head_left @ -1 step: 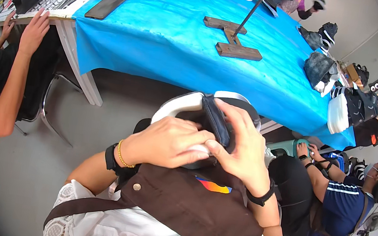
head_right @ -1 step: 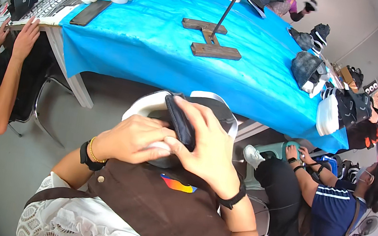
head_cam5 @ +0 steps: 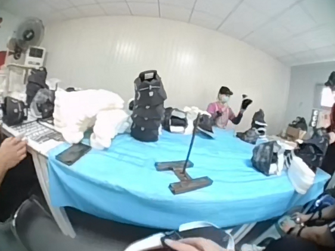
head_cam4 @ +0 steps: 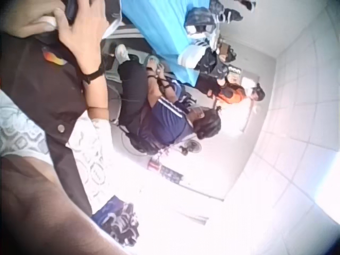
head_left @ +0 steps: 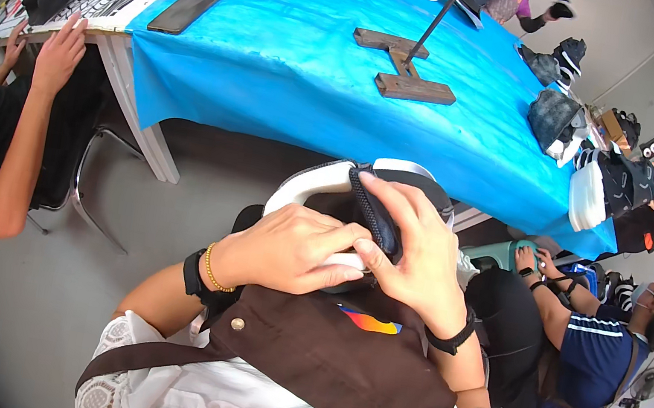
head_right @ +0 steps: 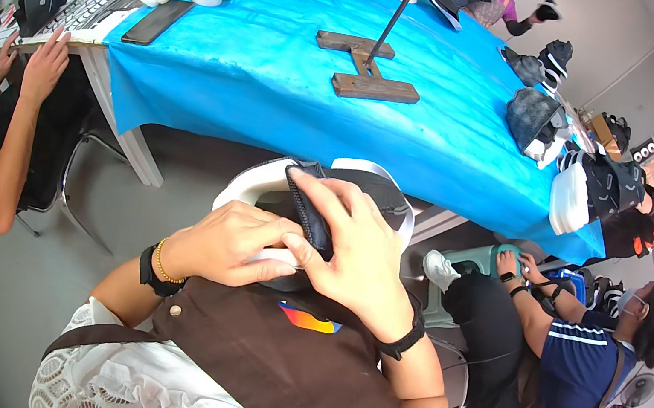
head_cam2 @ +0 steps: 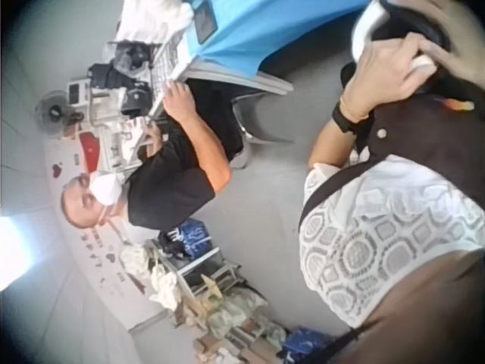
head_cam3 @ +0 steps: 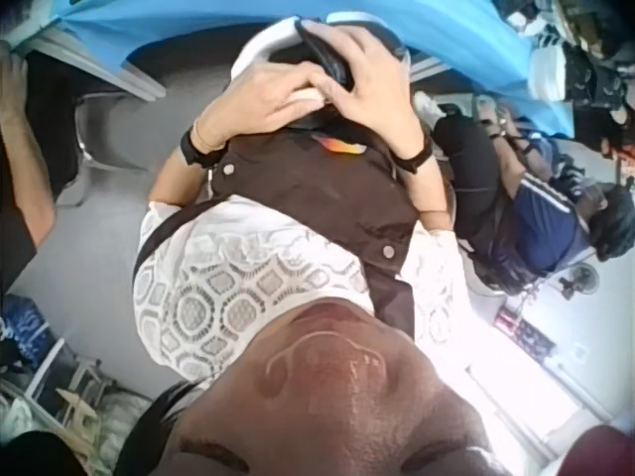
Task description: Manually fitting shoe upper components and foam inserts together at an industrial workstation.
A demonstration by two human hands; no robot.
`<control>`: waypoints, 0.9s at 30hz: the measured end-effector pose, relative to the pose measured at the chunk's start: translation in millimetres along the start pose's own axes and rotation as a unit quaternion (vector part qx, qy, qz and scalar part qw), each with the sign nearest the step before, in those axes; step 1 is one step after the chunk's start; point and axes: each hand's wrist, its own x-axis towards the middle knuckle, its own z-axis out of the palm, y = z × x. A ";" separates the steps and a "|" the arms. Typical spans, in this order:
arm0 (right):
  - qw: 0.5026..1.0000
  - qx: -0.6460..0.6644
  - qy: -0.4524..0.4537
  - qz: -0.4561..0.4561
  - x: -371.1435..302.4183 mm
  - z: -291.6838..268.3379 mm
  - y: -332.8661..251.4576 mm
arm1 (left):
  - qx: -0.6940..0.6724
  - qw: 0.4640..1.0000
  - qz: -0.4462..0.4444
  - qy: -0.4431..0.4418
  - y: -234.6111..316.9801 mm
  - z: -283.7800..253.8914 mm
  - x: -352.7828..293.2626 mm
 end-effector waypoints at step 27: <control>0.991 0.122 0.036 -0.032 -27.5 88.2 83.5 | -0.157 0.953 -0.253 0.048 -49.2 15.4 -29.7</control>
